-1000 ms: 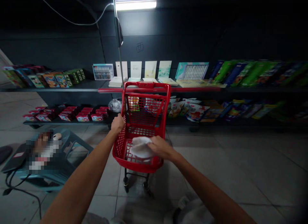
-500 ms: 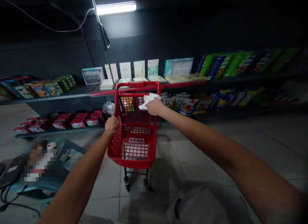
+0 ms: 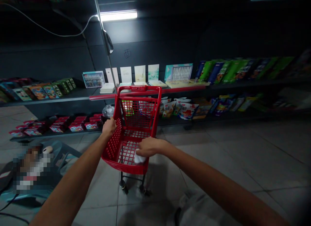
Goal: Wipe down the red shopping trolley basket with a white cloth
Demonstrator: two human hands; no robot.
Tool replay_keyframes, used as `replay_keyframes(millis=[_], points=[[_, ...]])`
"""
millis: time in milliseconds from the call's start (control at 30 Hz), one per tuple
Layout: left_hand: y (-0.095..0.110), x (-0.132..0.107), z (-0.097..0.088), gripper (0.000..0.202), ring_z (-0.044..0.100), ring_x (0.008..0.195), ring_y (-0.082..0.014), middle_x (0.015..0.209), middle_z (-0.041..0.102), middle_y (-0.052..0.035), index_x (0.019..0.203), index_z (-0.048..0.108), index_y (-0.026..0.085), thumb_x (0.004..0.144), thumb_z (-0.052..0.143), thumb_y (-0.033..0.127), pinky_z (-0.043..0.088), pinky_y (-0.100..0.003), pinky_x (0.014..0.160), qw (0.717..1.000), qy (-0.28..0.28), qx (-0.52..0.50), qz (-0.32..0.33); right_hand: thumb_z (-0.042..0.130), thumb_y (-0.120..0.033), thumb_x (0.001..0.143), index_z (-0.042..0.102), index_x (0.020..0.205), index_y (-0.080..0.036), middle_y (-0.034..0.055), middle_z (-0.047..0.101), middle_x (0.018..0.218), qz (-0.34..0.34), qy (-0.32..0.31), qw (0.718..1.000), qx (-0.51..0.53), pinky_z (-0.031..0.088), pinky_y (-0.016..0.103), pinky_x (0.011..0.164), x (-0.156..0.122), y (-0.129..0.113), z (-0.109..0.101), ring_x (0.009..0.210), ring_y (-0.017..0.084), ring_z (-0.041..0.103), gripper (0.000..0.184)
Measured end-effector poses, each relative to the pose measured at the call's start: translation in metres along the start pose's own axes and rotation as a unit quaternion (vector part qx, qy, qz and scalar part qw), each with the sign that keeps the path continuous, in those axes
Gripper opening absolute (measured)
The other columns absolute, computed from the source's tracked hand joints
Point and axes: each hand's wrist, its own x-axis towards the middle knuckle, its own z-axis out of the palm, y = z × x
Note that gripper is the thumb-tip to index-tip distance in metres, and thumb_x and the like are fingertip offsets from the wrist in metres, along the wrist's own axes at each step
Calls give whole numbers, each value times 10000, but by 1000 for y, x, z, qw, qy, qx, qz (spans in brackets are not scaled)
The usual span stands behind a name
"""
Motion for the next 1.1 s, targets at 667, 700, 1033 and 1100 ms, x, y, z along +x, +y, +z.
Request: replay_keyframes(millis=[667,700,1033,1100], points=[[-8,13,-21,518,687,1051,-296,1131,729,-149,1215,633,211,1018,256,507,486,-373,906,990,35,110,80,568,-476,868,677,911,-164,94,732,940,-197,280,940,6,424,378,913,20,-55,67,915,233,651,333],[-7,11,-22,484,677,1079,-278,1183,718,-125,1249,621,233,1025,258,461,481,-359,920,989,51,99,95,570,-450,871,667,923,-167,92,728,955,-200,284,938,22,427,362,894,22,-56,65,928,230,644,305],[-13,-99,-49,449,691,905,-195,1048,747,-33,1128,660,259,1011,258,421,497,-257,784,971,145,-186,31,388,-396,882,646,875,-143,53,687,780,-42,302,654,692,470,258,673,41,-35,37,762,181,618,361],[-12,-135,-39,427,691,885,-197,1015,749,-32,1072,675,258,1001,281,407,487,-254,750,971,104,-209,48,349,-390,887,636,1024,-133,79,719,880,-26,296,579,759,512,272,736,43,-29,29,859,199,662,409]])
